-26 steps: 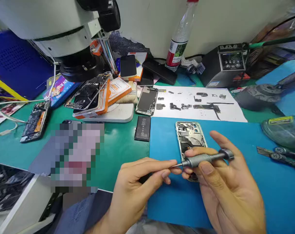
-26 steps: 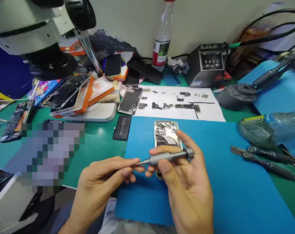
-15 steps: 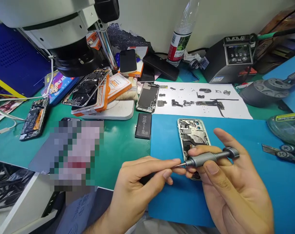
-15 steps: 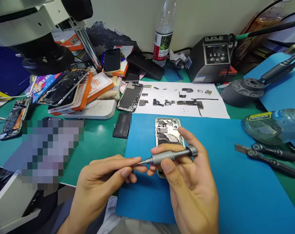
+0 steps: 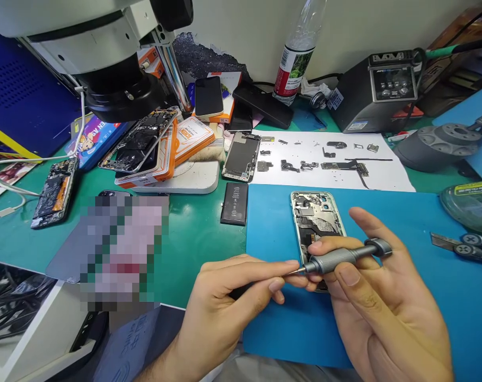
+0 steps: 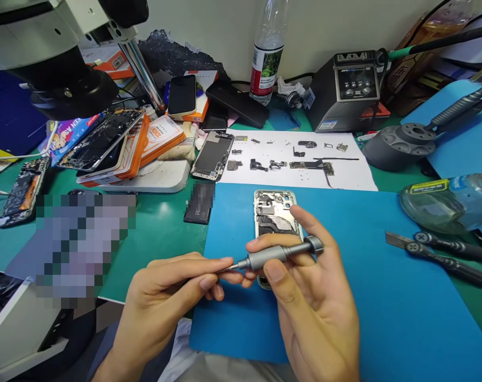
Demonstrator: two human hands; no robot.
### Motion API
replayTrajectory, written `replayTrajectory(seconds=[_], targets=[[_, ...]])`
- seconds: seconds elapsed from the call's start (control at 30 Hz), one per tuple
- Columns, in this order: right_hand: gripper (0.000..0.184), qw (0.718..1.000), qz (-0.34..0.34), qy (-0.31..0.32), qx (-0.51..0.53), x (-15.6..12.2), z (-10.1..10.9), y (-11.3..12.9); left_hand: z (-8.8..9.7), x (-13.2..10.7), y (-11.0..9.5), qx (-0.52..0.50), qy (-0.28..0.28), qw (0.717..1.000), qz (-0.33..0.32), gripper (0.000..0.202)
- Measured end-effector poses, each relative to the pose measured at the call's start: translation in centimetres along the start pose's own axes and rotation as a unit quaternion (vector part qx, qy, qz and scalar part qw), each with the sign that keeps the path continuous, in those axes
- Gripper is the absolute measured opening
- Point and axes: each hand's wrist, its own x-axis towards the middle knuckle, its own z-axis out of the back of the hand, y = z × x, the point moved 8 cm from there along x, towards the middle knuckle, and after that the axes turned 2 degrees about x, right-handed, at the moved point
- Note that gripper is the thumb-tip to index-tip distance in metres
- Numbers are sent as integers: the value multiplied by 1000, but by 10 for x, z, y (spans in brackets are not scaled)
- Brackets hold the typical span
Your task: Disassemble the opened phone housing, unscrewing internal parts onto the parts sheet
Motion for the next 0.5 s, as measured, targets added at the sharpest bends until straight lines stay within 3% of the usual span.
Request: replayTrajectory(seconds=[0.5], targets=[[48, 999, -45, -19, 16, -4, 4, -5, -2, 0, 0, -5, 14, 1000, 5, 35]])
